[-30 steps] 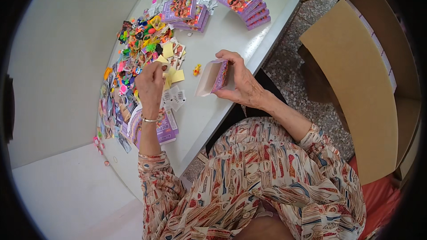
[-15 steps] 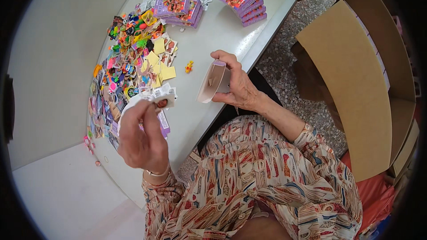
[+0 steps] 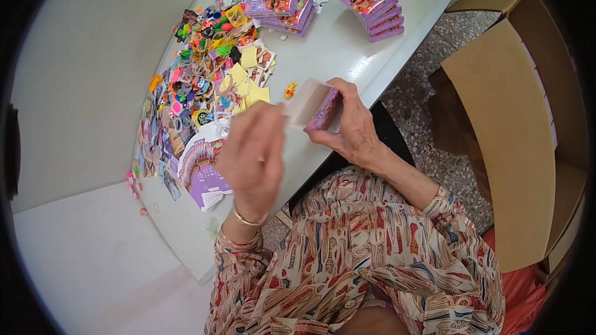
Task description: Sorting colorful decorative cards and placing them into small purple packaging boxes.
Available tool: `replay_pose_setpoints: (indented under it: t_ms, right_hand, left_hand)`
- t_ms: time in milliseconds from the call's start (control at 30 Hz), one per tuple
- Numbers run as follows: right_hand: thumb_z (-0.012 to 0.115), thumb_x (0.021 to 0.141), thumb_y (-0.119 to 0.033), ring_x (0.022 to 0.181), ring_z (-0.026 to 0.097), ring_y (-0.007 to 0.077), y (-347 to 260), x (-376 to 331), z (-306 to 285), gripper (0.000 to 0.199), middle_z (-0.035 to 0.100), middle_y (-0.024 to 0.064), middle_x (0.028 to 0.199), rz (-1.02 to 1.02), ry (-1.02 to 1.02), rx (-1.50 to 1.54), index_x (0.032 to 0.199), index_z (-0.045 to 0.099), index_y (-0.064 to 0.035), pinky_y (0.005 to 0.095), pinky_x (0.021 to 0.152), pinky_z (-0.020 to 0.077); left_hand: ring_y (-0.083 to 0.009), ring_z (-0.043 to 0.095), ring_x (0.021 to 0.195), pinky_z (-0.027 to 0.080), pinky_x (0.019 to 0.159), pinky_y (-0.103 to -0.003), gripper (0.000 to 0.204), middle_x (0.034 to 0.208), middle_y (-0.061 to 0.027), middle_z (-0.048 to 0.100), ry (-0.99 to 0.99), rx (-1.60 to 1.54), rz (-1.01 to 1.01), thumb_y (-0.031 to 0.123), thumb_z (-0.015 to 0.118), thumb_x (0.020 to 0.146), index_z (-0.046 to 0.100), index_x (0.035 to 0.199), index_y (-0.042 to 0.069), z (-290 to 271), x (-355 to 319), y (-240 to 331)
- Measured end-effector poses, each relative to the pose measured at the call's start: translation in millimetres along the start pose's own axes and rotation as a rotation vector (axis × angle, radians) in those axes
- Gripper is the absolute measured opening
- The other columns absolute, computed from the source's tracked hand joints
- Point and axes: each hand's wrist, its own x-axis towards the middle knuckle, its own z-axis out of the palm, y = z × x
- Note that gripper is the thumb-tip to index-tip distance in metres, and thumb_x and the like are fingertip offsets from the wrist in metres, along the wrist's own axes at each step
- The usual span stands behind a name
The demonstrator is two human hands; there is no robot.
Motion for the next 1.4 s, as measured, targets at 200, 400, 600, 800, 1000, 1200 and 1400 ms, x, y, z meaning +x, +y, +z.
replay_pose_setpoints:
  t_ms: [200,400,600,800,1000,1200,1400]
  right_hand:
    - [0.084,0.068,-0.02,0.1,0.062,0.0305,1.1,6.3,2.7,0.088,0.055,0.0203,0.115,0.087,0.003,0.053,0.134,0.03,-0.0003,0.0388,0.086,0.0516]
    - [0.085,0.068,-0.023,0.099,0.062,0.0299,-2.6,6.4,-1.3,0.086,0.057,0.0203,0.111,0.097,0.033,0.054,0.132,0.032,0.0013,0.0383,0.086,0.051]
    - [0.082,0.073,-0.018,0.102,0.061,0.0262,-0.6,14.9,-6.0,0.081,0.057,0.0196,0.113,0.227,0.077,0.262,0.132,0.031,0.0041,0.0363,0.09,0.0505]
    - [0.081,0.073,-0.015,0.106,0.06,0.0252,-3.1,21.2,-5.7,0.08,0.056,0.0205,0.118,0.243,0.059,0.211,0.133,0.031,0.0052,0.0362,0.095,0.0493]
    - [0.082,0.072,-0.016,0.107,0.06,0.0255,2.6,17.8,-8.5,0.082,0.057,0.0206,0.118,0.227,0.069,0.188,0.134,0.031,0.0051,0.0371,0.095,0.0497]
    - [0.082,0.072,-0.018,0.104,0.062,0.0246,-2.4,17.8,-5.0,0.083,0.057,0.0198,0.119,0.245,0.052,0.142,0.134,0.032,0.005,0.035,0.092,0.0503]
    - [0.082,0.072,-0.019,0.103,0.062,0.0242,3.8,14.1,-5.1,0.083,0.058,0.0191,0.115,0.244,0.061,0.108,0.134,0.033,0.0045,0.0335,0.09,0.0503]
  left_hand:
    - [-0.031,0.064,0.081,0.05,0.075,-0.038,0.015,0.099,-0.0155,0.067,-0.166,0.188,-0.216,0.003,0.066,0.083,0.067,0.097,0.001,-13.0,-9.1,-88.8]
    - [-0.0328,0.063,0.082,0.049,0.074,-0.039,0.012,0.09,-0.0156,0.067,-0.079,0.167,-0.485,0.008,0.064,0.086,0.067,0.095,0.0,-37.8,-15.4,-147.3]
    - [-0.022,0.066,0.077,0.052,0.069,-0.031,0.015,0.09,-0.0124,0.07,-0.285,0.141,-0.397,0.009,0.067,0.085,0.068,0.098,0.0,-21.7,-24.1,-149.0]
    - [-0.0318,0.06,0.091,0.05,0.077,-0.04,0.023,0.098,-0.0151,0.064,-0.268,0.039,-0.073,0.011,0.067,0.08,0.064,0.1,-0.001,47.8,-24.4,-88.4]
    - [-0.0318,0.055,0.085,0.048,0.073,-0.041,0.031,0.091,-0.014,0.055,-0.299,0.016,-0.228,0.002,0.063,0.079,0.059,0.109,-0.001,60.2,-20.4,-70.0]
    - [-0.0339,0.056,0.092,0.049,0.076,-0.041,0.031,0.095,-0.0147,0.058,-0.27,0.137,-0.292,0.004,0.063,0.082,0.06,0.113,-0.001,21.9,-35.5,-87.2]
    - [-0.0267,0.065,0.08,0.052,0.072,-0.035,0.023,0.097,-0.0167,0.065,-0.007,0.05,-0.574,0.009,0.067,0.084,0.066,0.105,0.001,-40.6,-50.7,-130.6]
